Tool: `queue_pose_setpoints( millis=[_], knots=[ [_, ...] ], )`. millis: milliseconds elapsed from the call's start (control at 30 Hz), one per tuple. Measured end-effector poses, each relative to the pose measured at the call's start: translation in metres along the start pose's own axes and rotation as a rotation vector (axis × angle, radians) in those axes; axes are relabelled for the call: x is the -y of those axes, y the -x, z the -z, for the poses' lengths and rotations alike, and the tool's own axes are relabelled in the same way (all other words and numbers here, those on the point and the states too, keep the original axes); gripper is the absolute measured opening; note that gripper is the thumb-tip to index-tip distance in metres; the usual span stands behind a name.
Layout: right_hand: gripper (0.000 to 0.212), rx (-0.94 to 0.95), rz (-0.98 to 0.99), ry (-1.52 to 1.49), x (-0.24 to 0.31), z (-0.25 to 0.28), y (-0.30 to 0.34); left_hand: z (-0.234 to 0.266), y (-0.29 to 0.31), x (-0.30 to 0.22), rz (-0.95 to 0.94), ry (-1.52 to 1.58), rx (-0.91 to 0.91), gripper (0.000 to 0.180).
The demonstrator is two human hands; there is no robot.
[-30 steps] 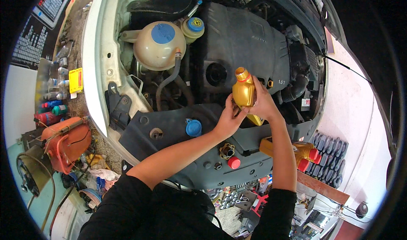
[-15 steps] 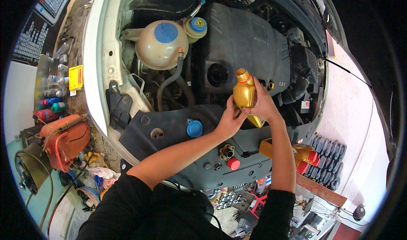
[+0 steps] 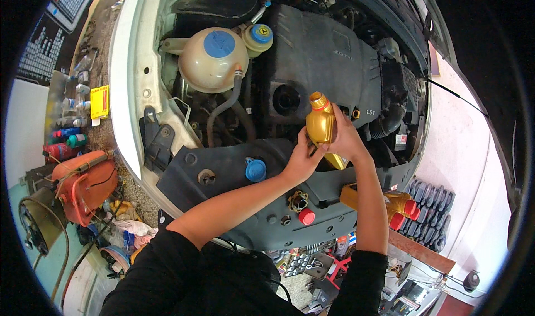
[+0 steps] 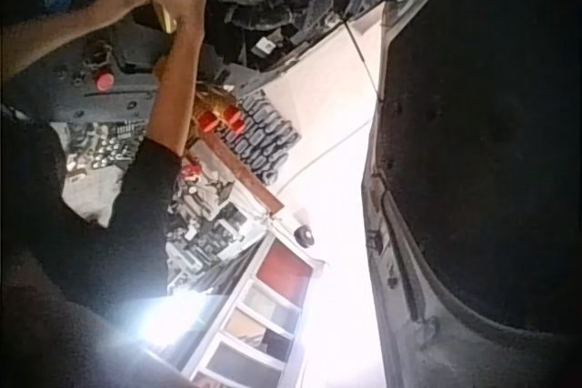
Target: The person opens a yellow motor oil bottle and pours its contents into the engine oil filler of a white car with the hood open. After pouring, the person closes the bottle and places it back on the engine bay.
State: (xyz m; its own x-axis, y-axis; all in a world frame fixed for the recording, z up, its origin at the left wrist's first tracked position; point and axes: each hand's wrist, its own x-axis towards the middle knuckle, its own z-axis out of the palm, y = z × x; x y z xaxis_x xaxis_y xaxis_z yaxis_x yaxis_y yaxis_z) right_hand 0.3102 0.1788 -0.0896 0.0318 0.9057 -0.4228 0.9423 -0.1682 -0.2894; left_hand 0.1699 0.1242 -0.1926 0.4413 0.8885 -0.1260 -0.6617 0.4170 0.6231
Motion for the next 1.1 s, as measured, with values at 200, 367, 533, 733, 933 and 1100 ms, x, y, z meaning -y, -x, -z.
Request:
queue_pose_setpoints(
  millis=[200, 367, 533, 733, 933, 1100],
  knots=[
    [0.12, 0.009, 0.008, 0.012, 0.0002, 0.0002, -0.0006, 0.0, -0.0006, 0.0015, -0.023, -0.028, -0.005, 0.073],
    [0.121, 0.009, -0.009, 0.037, 0.0004, -0.001, -0.0014, 0.0, -0.0006, 0.0013, -0.007, -0.012, -0.008, 0.073],
    [0.121, 0.01, -0.004, 0.042, -0.001, -0.0019, -0.0022, -0.0008, -0.0004, 0.0023, -0.011, 0.003, -0.018, 0.073],
    [0.122, 0.002, 0.023, 0.029, -0.0065, -0.0036, -0.0038, -0.0002, -0.0013, 0.0028, -0.019, -0.037, -0.017, 0.073],
    [0.12, 0.012, 0.0, 0.037, -0.0006, -0.002, -0.0034, -0.0001, -0.0005, 0.0017, 0.013, -0.008, -0.02, 0.072],
    [0.12, 0.003, 0.001, 0.056, -0.0016, -0.0024, -0.0033, 0.0, -0.0015, 0.0022, -0.004, -0.026, -0.017, 0.072]
  ],
)
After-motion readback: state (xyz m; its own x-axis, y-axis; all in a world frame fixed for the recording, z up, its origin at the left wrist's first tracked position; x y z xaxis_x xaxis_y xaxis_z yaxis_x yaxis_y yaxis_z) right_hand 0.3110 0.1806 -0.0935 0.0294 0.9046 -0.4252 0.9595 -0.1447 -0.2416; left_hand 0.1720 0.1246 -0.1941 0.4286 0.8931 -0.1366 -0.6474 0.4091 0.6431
